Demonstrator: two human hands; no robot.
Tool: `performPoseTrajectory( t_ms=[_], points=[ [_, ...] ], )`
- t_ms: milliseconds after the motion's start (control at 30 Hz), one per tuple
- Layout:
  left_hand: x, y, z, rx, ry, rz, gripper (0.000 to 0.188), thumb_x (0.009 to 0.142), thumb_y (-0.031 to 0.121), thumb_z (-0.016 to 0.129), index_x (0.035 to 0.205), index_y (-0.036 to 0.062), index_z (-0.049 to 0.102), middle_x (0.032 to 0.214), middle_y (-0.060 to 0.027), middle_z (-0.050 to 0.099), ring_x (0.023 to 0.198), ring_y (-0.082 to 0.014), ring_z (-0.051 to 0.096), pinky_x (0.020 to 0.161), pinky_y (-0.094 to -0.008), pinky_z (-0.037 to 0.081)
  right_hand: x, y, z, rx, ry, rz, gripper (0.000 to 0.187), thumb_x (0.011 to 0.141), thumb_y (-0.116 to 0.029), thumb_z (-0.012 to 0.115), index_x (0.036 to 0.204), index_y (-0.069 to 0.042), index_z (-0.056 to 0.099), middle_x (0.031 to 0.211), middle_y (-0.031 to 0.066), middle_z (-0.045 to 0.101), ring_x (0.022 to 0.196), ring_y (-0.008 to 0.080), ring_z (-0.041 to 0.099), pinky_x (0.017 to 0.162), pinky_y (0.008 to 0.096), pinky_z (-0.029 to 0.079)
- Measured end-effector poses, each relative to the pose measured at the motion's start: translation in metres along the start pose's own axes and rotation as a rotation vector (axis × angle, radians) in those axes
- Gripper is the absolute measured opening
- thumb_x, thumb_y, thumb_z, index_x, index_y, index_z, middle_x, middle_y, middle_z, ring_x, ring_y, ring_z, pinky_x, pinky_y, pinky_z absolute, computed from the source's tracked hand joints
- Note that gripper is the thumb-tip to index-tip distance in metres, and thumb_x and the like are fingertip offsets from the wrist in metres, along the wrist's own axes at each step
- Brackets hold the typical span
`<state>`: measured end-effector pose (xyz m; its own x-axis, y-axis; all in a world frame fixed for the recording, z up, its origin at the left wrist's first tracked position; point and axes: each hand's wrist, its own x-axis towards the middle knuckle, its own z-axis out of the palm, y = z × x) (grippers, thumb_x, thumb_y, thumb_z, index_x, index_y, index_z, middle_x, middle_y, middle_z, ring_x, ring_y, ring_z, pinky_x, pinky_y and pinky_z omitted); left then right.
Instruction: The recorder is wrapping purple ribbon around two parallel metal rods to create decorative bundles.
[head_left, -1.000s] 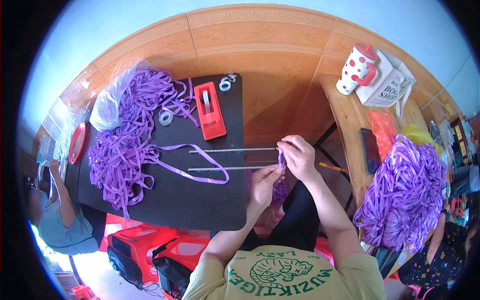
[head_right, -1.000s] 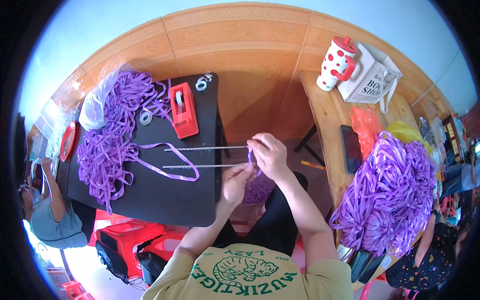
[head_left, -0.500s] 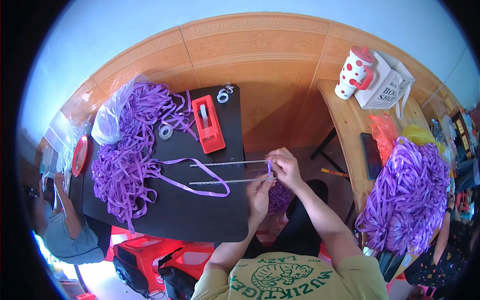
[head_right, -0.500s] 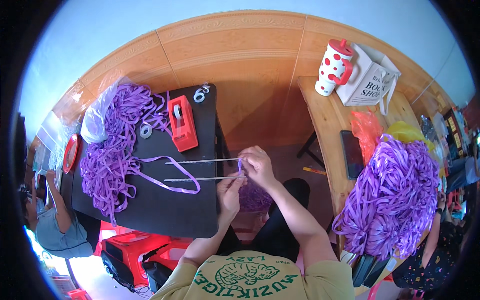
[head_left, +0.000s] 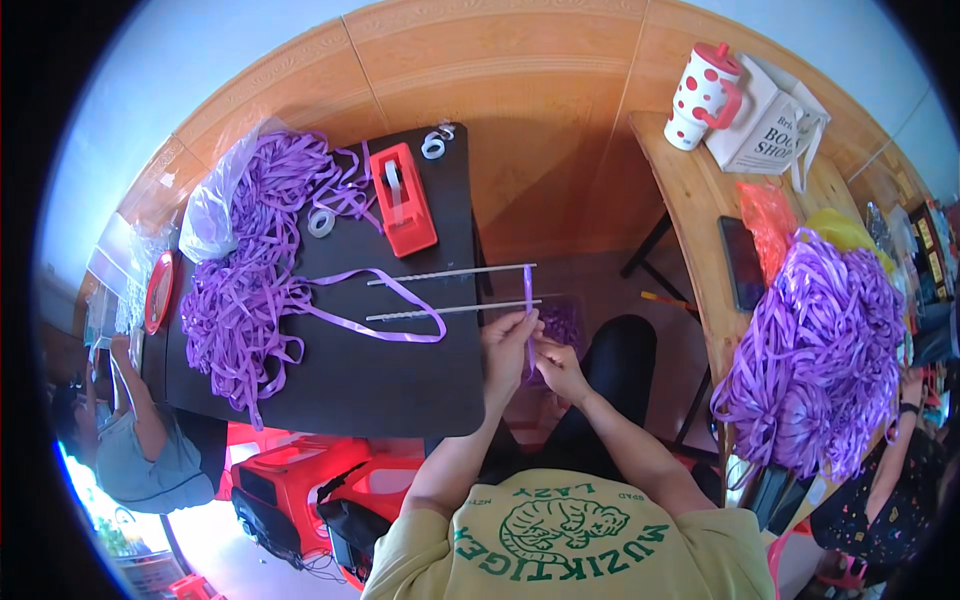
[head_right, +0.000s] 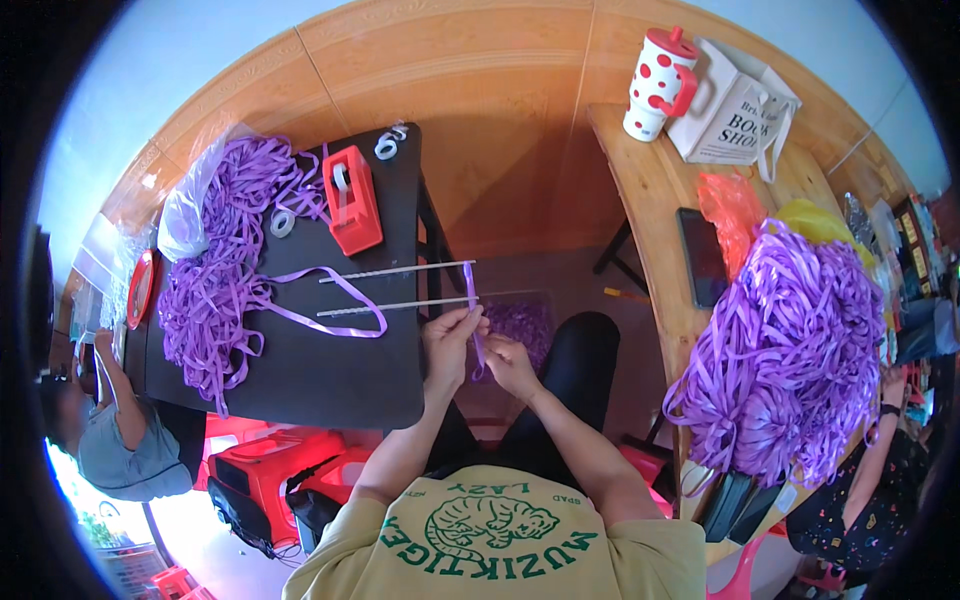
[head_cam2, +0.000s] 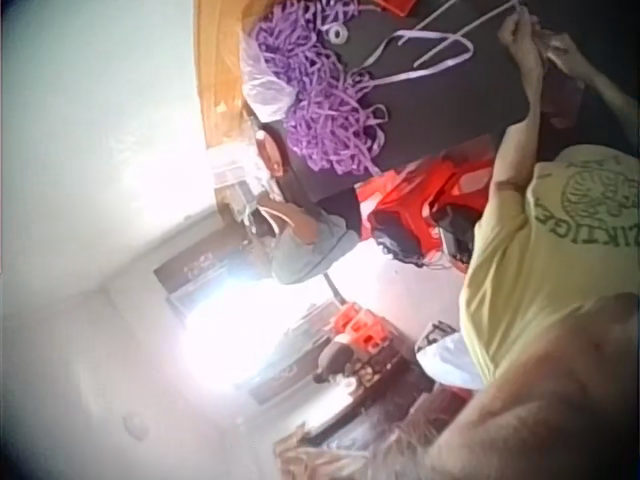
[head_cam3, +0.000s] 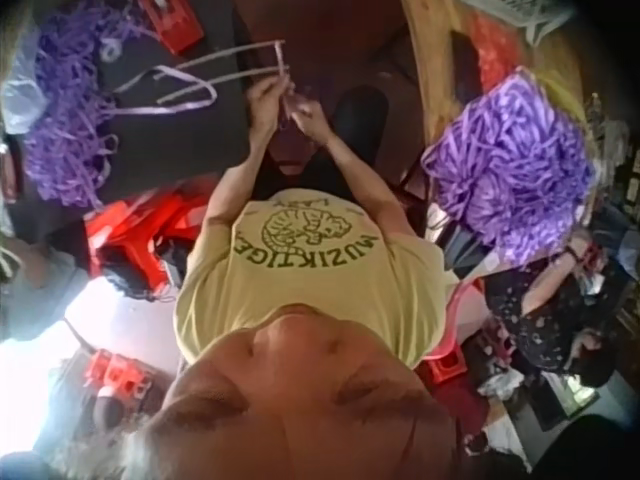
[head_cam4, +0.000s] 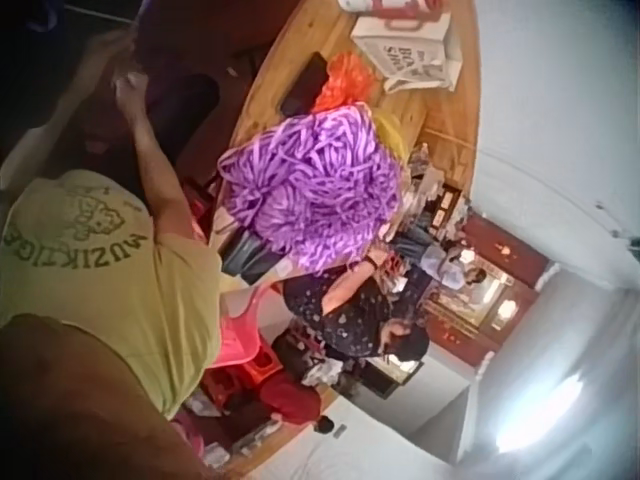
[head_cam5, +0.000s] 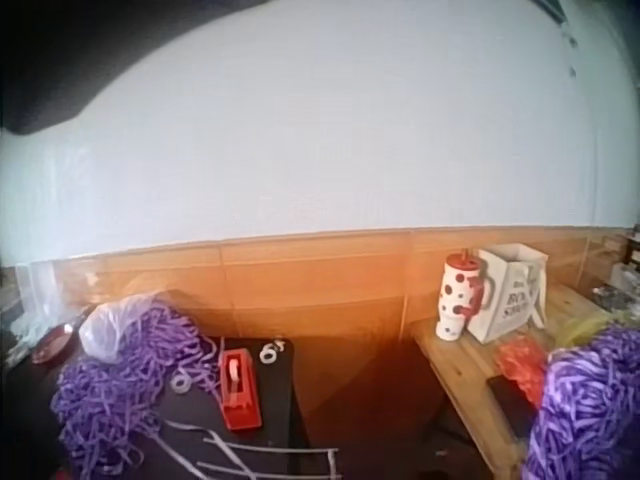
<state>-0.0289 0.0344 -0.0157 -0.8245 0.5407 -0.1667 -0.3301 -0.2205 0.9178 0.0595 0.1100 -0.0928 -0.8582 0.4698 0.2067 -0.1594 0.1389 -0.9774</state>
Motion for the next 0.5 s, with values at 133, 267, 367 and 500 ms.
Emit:
performPoseTrajectory(
  t_ms=[133, 267, 367, 500],
  points=[
    [-0.004, -0.008, -0.008, -0.030, 0.018, -0.082, 0.011, 0.083, 0.007, 0.065, 0.091, -0.0012, 0.067, 0.079, -0.0089, 0.067, 0.070, -0.0135, 0.062, 0.068, -0.0246, 0.048, -0.013, 0.017, -0.011, -0.129, -0.124, 0.067, 0.008, 0.081, -0.002, 0.056, 0.080, 0.004, 0.060, 0.072, 0.0119, 0.055, 0.068, 0.0215, 0.055, 0.062, 0.0322, 0.042],
    [-0.004, -0.018, -0.013, 0.046, 0.007, -0.050, 0.011, 0.083, 0.007, 0.065, 0.090, -0.0013, 0.068, 0.078, -0.0091, 0.067, 0.069, -0.0134, 0.061, 0.067, -0.0249, 0.048, -0.018, 0.039, -0.009, -0.149, -0.118, 0.034, 0.011, 0.081, -0.006, 0.058, 0.078, 0.004, 0.062, 0.070, 0.0125, 0.056, 0.064, 0.0213, 0.055, 0.060, 0.0326, 0.042],
    [-0.008, -0.024, -0.012, 0.111, 0.017, -0.052, 0.011, 0.083, 0.008, 0.066, 0.089, -0.0011, 0.068, 0.077, -0.0081, 0.067, 0.068, -0.0121, 0.061, 0.067, -0.0240, 0.047, -0.023, 0.063, -0.008, -0.199, -0.103, 0.057, 0.012, 0.081, -0.008, 0.061, 0.077, 0.003, 0.063, 0.066, 0.0123, 0.057, 0.059, 0.0220, 0.055, 0.056, 0.0339, 0.041],
    [-0.017, -0.032, -0.018, 0.189, 0.027, -0.093, 0.011, 0.083, 0.008, 0.066, 0.089, -0.0009, 0.069, 0.077, -0.0068, 0.067, 0.069, -0.0105, 0.060, 0.066, -0.0235, 0.047, -0.027, 0.075, -0.005, -0.226, -0.166, 0.303, 0.011, 0.079, -0.008, 0.062, 0.076, 0.002, 0.065, 0.062, 0.0127, 0.059, 0.058, 0.0178, 0.057, 0.054, 0.0337, 0.042]
  ],
)
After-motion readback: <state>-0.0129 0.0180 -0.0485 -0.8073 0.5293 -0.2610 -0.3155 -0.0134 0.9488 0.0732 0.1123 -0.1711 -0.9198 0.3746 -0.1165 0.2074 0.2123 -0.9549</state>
